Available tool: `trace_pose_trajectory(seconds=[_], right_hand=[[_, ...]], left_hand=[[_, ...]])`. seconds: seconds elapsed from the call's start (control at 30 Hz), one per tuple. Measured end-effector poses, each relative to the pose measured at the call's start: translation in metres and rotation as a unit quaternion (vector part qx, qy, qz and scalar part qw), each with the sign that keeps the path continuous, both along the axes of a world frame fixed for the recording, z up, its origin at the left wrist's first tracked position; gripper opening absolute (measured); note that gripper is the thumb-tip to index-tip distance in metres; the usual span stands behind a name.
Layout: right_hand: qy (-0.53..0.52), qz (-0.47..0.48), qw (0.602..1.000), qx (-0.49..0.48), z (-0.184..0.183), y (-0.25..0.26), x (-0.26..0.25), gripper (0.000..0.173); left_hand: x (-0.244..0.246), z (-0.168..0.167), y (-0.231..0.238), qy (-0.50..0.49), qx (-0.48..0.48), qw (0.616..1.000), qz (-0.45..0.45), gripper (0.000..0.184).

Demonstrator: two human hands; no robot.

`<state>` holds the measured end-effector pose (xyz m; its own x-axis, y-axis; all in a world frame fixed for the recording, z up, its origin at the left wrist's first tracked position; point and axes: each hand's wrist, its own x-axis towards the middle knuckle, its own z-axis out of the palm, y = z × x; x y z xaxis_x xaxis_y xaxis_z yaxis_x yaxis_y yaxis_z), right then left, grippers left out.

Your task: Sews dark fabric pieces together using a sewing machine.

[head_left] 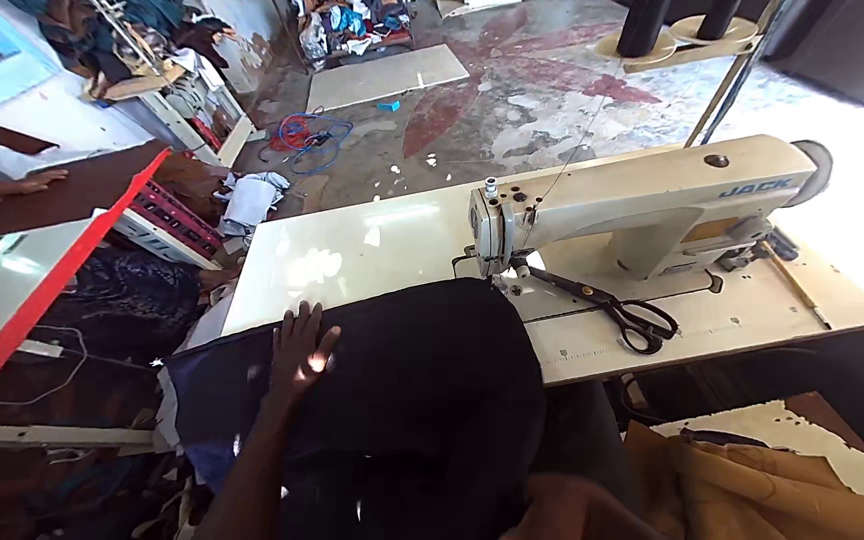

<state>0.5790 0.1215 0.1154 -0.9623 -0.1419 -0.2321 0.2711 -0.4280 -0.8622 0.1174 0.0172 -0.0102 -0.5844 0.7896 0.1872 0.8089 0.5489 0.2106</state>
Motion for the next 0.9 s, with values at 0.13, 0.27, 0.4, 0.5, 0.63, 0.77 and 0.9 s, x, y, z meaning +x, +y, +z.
trace_pose_trajectory(seconds=[0.13,0.27,0.4,0.5,0.63,0.77,0.9], right_hand=[[0.065,0.023,0.996,-0.049,-0.046,0.042,0.016,0.024],[0.087,0.075,0.993,0.028,-0.052,0.061,0.039,0.035],[-0.117,-0.049,0.968,0.217,-0.060,0.088,0.061,0.059],[-0.271,-0.157,0.893,0.322,-0.101,0.103,0.061,0.046],[-0.134,-0.267,0.923,0.244,-0.149,0.095,0.049,0.039],[-0.025,-0.323,0.945,0.041,-0.158,0.087,0.047,0.026],[-0.013,-0.391,0.920,0.028,-0.124,0.102,0.058,0.029]], left_hand=[[-0.005,-0.003,-0.019,-0.019,-0.004,1.000,0.001,0.083],[0.003,0.000,-0.030,-0.021,-0.001,1.000,-0.009,0.086],[0.017,-0.001,-0.045,-0.015,0.015,1.000,-0.017,0.086],[0.023,0.000,-0.050,-0.012,0.017,1.000,-0.016,0.085],[0.037,0.004,-0.043,0.000,0.016,1.000,0.003,0.087],[0.095,0.015,0.007,-0.004,0.099,0.992,-0.081,0.071],[0.185,0.026,0.087,-0.052,0.067,0.975,-0.205,0.063]])
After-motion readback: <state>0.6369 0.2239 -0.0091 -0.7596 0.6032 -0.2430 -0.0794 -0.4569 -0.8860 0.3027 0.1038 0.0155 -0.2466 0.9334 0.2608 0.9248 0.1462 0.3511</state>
